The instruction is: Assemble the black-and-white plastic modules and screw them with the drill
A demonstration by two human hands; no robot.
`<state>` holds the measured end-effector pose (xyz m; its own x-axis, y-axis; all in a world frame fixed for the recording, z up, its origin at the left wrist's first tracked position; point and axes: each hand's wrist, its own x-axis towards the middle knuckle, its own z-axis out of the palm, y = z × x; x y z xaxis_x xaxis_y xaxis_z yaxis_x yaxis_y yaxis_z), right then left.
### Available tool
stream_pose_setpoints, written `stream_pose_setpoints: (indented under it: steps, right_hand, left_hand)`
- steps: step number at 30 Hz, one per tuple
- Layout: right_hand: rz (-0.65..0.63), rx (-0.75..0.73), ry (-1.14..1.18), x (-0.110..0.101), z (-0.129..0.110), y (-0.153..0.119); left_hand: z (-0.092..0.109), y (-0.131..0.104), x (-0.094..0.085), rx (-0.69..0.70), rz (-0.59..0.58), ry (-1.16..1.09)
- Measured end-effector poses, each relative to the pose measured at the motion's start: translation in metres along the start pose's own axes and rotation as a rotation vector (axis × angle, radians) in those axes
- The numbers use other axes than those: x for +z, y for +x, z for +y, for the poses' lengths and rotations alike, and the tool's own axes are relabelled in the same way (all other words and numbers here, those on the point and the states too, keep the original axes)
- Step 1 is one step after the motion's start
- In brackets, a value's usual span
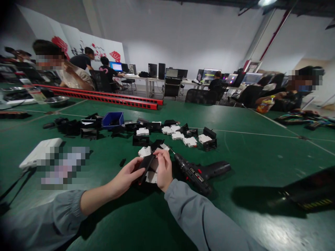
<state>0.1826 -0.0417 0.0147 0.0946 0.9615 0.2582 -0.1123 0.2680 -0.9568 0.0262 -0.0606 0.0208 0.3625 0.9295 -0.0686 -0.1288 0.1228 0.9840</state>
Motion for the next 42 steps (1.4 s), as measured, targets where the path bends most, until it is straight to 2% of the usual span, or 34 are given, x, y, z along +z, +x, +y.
stream_pose_setpoints:
  steps: [2, 4, 7, 9, 14, 19, 25, 31, 36, 42]
  right_hand:
    - [0.022, -0.094, -0.067, -0.003, -0.003, -0.001]
    - [-0.022, -0.14, -0.104, -0.003, -0.006, -0.003]
    - [-0.097, -0.148, -0.132, -0.003, -0.008, -0.008]
    - [-0.113, -0.107, -0.136, -0.003, -0.009, -0.013]
    - [-0.117, -0.064, -0.113, -0.006, -0.01, -0.022]
    - [-0.175, -0.057, 0.04, -0.003, -0.01, -0.024]
    - [-0.17, -0.041, 0.041, 0.0, -0.011, -0.025]
    - [-0.285, 0.004, 0.018, 0.0, -0.014, -0.026]
    - [-0.393, -0.068, -0.007, 0.003, -0.023, -0.033]
    - [-0.337, -0.058, 0.034, 0.006, -0.026, -0.043]
  left_hand:
    - [0.001, -0.006, 0.003, -0.012, -0.026, -0.005]
    - [0.001, -0.013, 0.007, -0.028, 0.007, -0.02]
    - [0.0, -0.023, 0.013, -0.051, 0.107, -0.017]
    - [-0.001, -0.028, 0.015, -0.063, 0.129, -0.015]
    - [-0.003, -0.034, 0.012, -0.069, 0.089, -0.021]
    - [-0.002, -0.03, 0.007, -0.098, 0.09, -0.072]
    - [-0.001, -0.028, 0.003, -0.102, -0.043, -0.11]
    - [-0.003, -0.032, 0.004, -0.049, -0.094, -0.016]
    - [-0.008, -0.034, -0.002, -0.081, -0.176, -0.004]
    - [-0.011, -0.035, -0.006, -0.101, -0.138, -0.044]
